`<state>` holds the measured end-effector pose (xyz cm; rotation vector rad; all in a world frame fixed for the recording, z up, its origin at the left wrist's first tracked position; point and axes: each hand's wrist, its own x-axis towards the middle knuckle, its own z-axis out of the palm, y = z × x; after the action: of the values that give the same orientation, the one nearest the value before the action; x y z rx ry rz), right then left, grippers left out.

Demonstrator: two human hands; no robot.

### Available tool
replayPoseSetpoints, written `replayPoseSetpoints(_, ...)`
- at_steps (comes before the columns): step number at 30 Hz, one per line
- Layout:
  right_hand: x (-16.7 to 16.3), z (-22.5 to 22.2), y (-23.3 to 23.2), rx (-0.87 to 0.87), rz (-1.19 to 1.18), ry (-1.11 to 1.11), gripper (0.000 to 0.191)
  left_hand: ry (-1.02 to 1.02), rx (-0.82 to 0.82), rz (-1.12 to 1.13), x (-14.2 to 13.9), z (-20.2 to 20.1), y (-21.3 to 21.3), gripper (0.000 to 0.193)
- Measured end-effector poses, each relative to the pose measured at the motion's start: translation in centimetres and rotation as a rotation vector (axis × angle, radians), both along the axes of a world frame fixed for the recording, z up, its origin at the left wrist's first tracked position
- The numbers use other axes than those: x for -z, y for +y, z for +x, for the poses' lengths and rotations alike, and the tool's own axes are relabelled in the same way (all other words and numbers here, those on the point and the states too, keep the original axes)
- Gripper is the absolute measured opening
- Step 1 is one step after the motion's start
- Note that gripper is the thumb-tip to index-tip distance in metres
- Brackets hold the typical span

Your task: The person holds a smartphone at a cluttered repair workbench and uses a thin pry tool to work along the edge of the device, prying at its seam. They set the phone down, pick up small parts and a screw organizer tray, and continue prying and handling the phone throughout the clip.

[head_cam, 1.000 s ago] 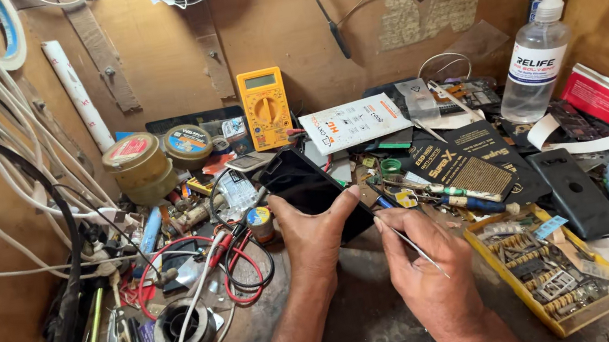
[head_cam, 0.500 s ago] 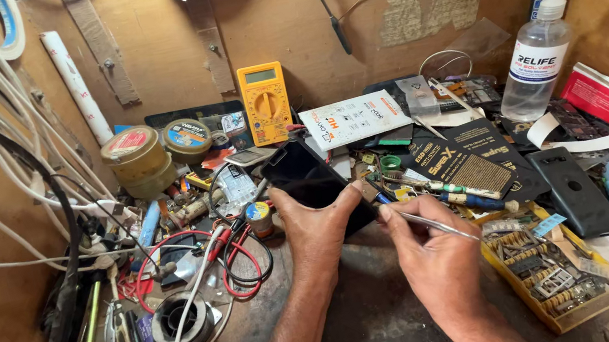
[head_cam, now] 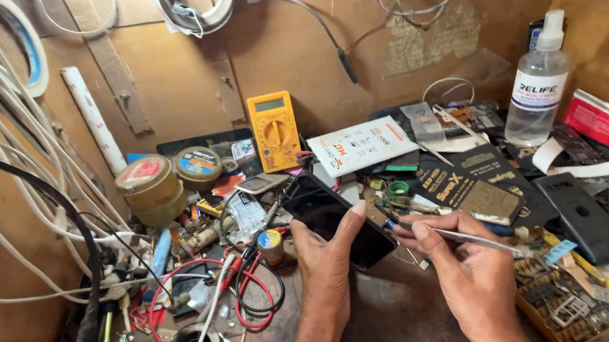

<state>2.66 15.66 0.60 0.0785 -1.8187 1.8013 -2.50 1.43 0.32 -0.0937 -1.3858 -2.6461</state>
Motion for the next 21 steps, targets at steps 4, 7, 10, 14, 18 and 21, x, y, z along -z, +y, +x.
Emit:
replayPoseSetpoints(4, 0.0, 0.2, -0.3, -0.030, -0.054, -0.022, 0.016, -0.053, -0.025, -0.016, -0.3, 0.1, -0.4, 0.055)
replayPoseSetpoints(7, 0.3, 0.3, -0.4, -0.030, -0.033, -0.028, 0.015, -0.053, -0.021, 0.007, 0.0, -0.1, -0.5, 0.053)
replayPoseSetpoints(10, 0.5, 0.3, -0.4, -0.022, -0.055, -0.036, 0.016, -0.058, -0.050, -0.032, 0.3, -0.2, -0.5, 0.056)
replayPoseSetpoints(14, 0.6, -0.1, -0.3, 0.006, -0.028, -0.059, 0.017, -0.094, -0.127, -0.115, 0.3, -0.5, -0.5, 0.076)
replayPoseSetpoints(18, 0.6, -0.5, 0.1, -0.001, -0.051, -0.110, 0.019, -0.085, -0.221, -0.252, 0.3, -0.2, -0.3, 0.089)
replayPoseSetpoints(21, 1.0, -0.9, 0.3, 0.012, -0.055, -0.143, 0.020, -0.097, -0.153, -0.178, 0.1, -0.3, -0.1, 0.091)
